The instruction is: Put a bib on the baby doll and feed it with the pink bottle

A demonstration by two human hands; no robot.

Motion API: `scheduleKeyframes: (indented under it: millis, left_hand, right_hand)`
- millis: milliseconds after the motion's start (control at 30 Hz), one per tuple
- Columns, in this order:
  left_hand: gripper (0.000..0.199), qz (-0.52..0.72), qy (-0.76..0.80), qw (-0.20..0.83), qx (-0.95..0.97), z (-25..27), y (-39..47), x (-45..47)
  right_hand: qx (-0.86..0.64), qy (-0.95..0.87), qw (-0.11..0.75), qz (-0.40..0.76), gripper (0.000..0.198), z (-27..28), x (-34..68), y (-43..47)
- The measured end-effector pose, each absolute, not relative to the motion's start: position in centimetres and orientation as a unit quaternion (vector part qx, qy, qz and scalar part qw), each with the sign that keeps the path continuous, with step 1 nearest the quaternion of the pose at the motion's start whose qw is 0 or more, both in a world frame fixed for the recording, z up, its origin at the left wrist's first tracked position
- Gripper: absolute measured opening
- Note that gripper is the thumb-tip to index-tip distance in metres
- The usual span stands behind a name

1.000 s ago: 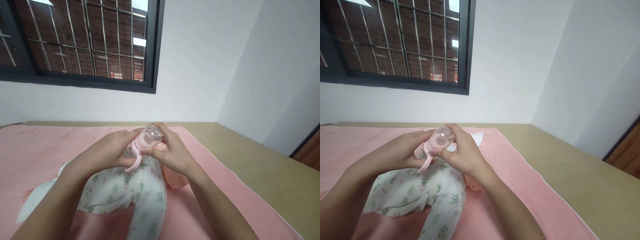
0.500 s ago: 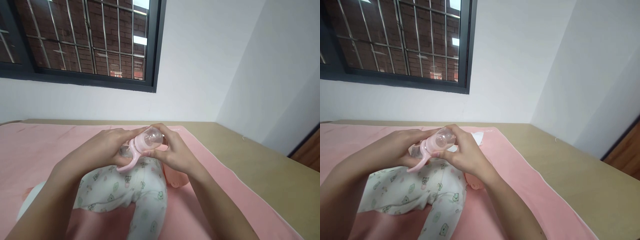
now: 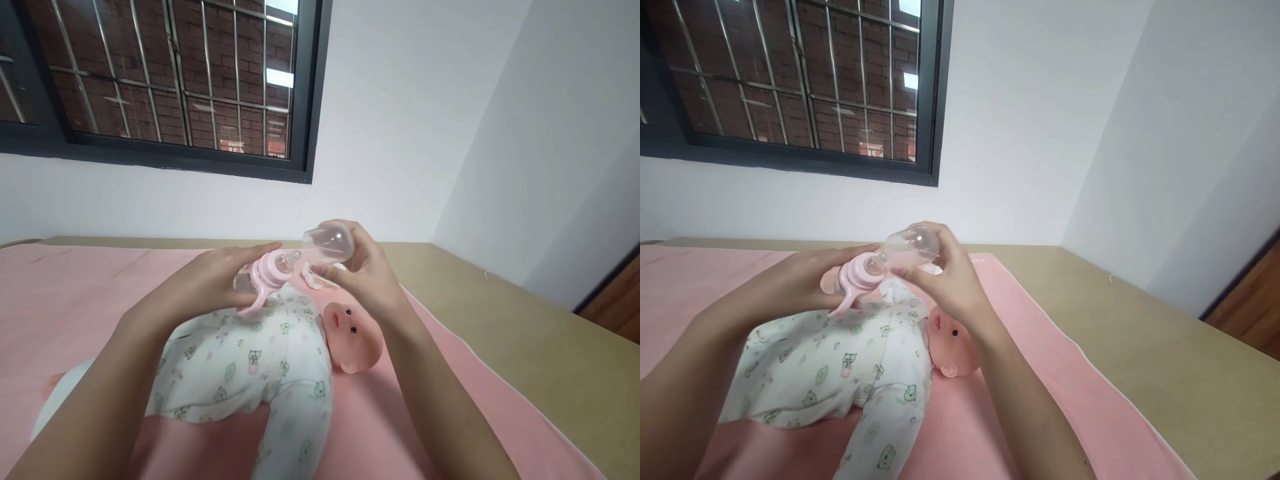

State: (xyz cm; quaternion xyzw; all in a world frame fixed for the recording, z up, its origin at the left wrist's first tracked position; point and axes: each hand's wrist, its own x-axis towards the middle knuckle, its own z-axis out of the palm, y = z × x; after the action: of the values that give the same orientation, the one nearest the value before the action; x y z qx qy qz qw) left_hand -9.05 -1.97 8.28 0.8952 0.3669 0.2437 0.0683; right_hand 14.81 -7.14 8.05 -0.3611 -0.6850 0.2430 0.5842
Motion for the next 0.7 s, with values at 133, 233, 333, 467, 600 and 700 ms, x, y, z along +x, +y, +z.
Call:
scheduleKeyframes:
  millis: [133,233,333,467,600,700]
  left_hand:
    - [0.087,0.293,0.457,0.083,0.835,6.7,1.2,-9.8]
    - [0.097,0.339,0.497,0.106,0.792,5.0,3.7,-10.4]
    - [0.106,0.368,0.502,0.155,0.768,3.4,5.5,-11.2]
    - [0.099,0.387,0.518,0.183,0.741,2.0,6.9,-12.2]
    - [0.078,0.367,0.566,0.183,0.716,1.2,7.7,-12.9]
    - [0.069,0.346,0.611,0.164,0.693,1.2,7.7,-13.0]
  right_hand:
    - [-0.401,-0.644,0.618,0.205,0.057,7.7,18.9,-4.5]
    - [-0.477,-0.598,0.620,0.175,0.060,5.6,22.2,-1.1]
    - [-0.591,-0.501,0.627,0.083,0.064,1.8,24.8,2.0]
    - [-0.771,-0.445,0.455,0.037,0.067,-3.5,27.3,3.9]
    - [-0.862,-0.409,0.294,0.064,0.057,-6.9,29.1,4.3]
    - [-0.872,-0.397,0.279,0.071,0.061,-8.0,29.6,4.6]
